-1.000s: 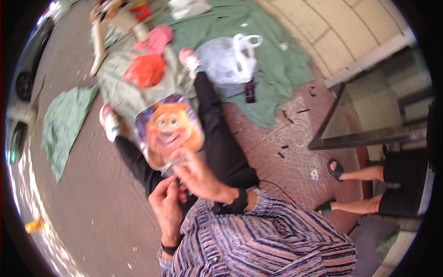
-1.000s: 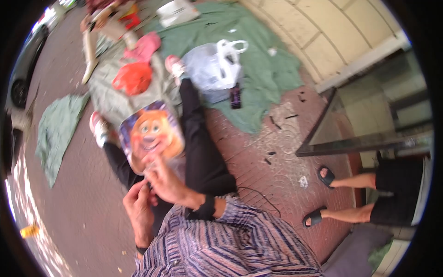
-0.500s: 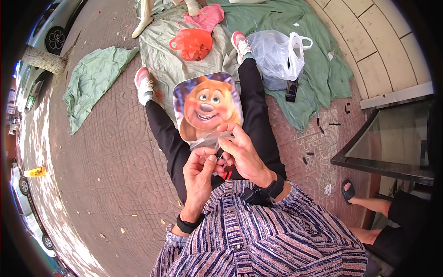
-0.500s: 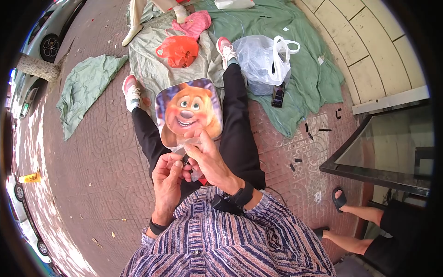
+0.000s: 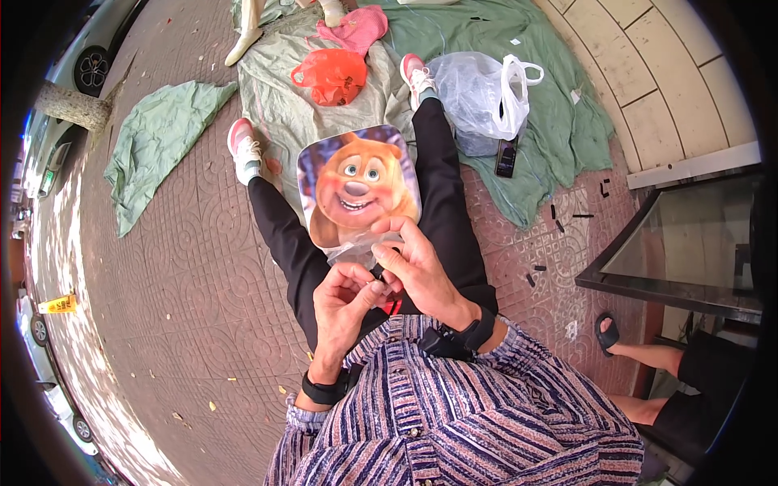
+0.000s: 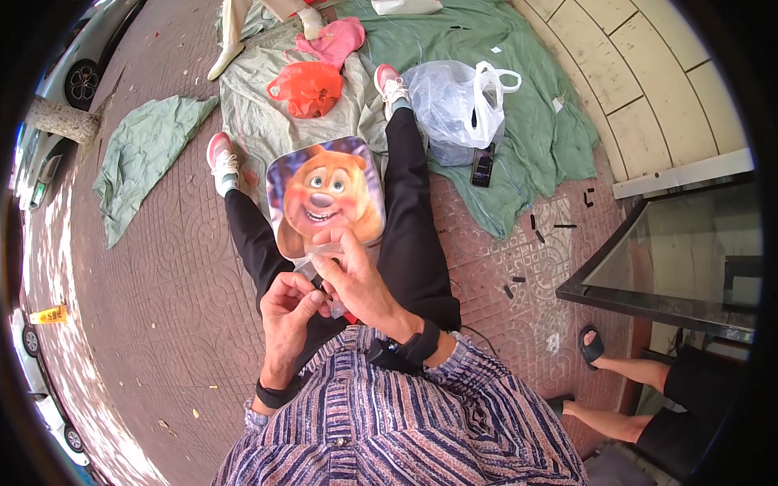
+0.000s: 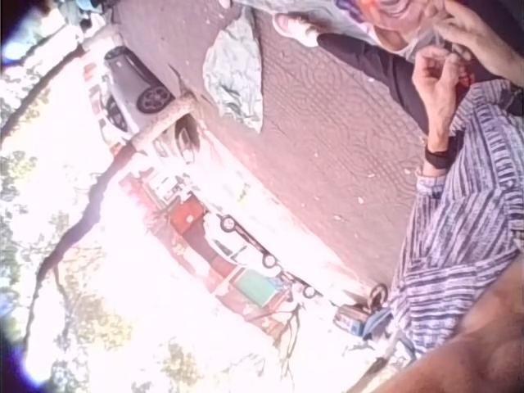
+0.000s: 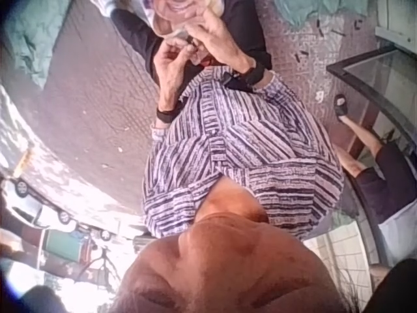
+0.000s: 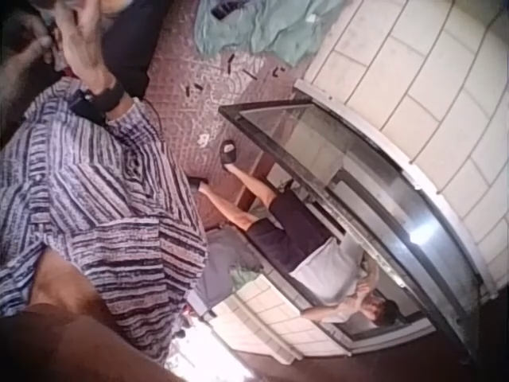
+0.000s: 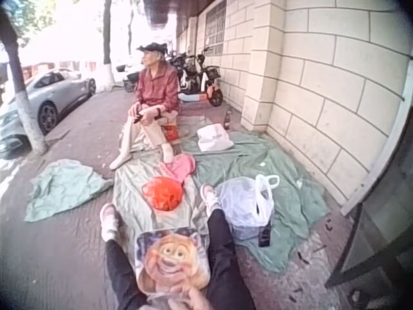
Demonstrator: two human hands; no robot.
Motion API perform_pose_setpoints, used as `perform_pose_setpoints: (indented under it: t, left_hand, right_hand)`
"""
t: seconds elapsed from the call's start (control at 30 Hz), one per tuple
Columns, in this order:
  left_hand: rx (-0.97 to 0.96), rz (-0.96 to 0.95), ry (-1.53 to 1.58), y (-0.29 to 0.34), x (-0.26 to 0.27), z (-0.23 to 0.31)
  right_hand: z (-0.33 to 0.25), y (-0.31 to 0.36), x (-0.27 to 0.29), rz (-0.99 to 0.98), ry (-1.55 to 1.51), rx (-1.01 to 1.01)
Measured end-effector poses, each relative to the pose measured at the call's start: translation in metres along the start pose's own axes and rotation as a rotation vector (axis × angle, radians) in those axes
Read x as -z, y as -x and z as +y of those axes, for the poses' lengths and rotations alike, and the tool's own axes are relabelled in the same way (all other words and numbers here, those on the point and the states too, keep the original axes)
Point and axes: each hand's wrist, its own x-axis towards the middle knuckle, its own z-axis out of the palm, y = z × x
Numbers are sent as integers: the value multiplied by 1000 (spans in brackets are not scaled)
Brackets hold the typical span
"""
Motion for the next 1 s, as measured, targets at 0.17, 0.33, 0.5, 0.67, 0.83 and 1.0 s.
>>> perform_pose_setpoints:
  t: [0.17,0.33,0.5,0.67,0.83,1.0]
  left_hand:
    - [42,93,52,-2,-3,-3]
    - [-22,81,85,-2,5,-7]
    - [119,29,79,-5,6,0]
    - [107,134,55,-4,6,-10]
    - [-52,177,-138,-4,-3,-8]
    - [107,158,-21,-2,-5,-6]
  right_hand:
    - [6,1,-6,86,597,313]
    - [14,-2,-10,85,766,631]
    - [5,4,-6,-31,246,249]
    - [16,1,-5,-42,189,188]
    - [18,-2,-3,-5,589,433]
    - [29,-5,3,8,595,430]
